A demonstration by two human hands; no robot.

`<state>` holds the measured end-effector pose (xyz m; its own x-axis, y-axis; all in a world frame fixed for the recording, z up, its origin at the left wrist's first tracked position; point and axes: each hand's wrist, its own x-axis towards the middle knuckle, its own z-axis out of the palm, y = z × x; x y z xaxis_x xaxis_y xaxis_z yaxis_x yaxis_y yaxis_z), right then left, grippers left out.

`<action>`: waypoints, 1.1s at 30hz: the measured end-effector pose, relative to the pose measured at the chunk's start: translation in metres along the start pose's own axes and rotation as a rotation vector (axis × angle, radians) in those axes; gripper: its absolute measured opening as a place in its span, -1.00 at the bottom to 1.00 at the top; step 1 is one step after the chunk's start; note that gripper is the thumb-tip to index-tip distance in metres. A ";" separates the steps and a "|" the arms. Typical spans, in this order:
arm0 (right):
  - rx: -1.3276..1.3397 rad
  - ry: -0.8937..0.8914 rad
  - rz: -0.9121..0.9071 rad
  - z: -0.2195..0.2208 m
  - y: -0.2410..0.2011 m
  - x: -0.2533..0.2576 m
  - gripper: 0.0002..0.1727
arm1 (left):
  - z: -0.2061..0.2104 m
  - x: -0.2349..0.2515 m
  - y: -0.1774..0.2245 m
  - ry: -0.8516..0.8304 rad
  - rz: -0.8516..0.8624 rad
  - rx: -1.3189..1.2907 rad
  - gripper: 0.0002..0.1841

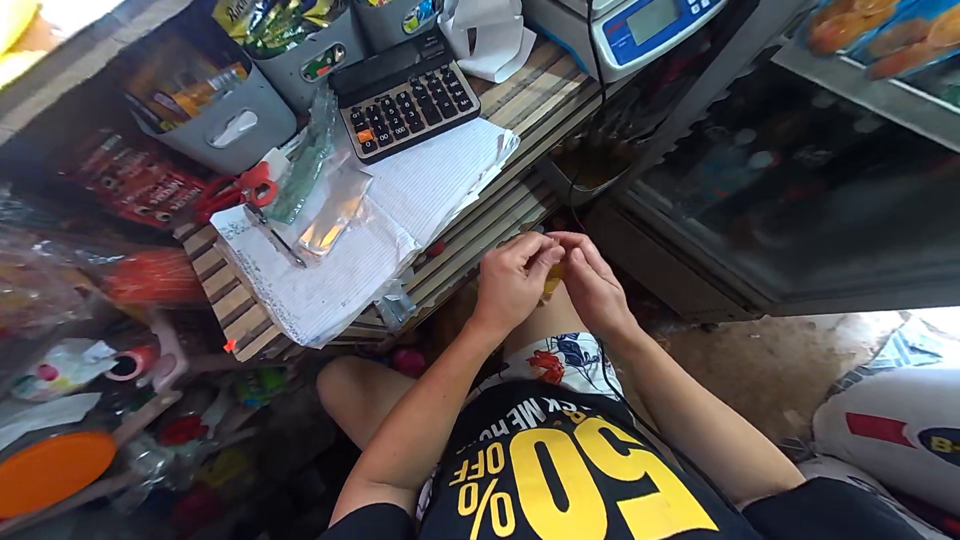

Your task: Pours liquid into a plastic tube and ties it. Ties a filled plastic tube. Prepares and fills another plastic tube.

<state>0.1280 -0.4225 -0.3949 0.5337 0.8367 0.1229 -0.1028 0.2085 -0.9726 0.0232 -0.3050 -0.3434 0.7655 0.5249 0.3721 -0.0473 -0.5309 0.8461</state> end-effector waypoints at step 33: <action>-0.368 0.089 -0.342 -0.003 -0.075 0.009 -0.87 | -0.028 0.027 0.056 -0.095 0.171 -0.102 -0.78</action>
<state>0.1436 -0.4319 -0.3217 0.5565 0.7019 0.4445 0.3842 0.2570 -0.8868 0.0228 -0.3018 -0.2753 0.7974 0.3659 0.4799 -0.2426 -0.5338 0.8101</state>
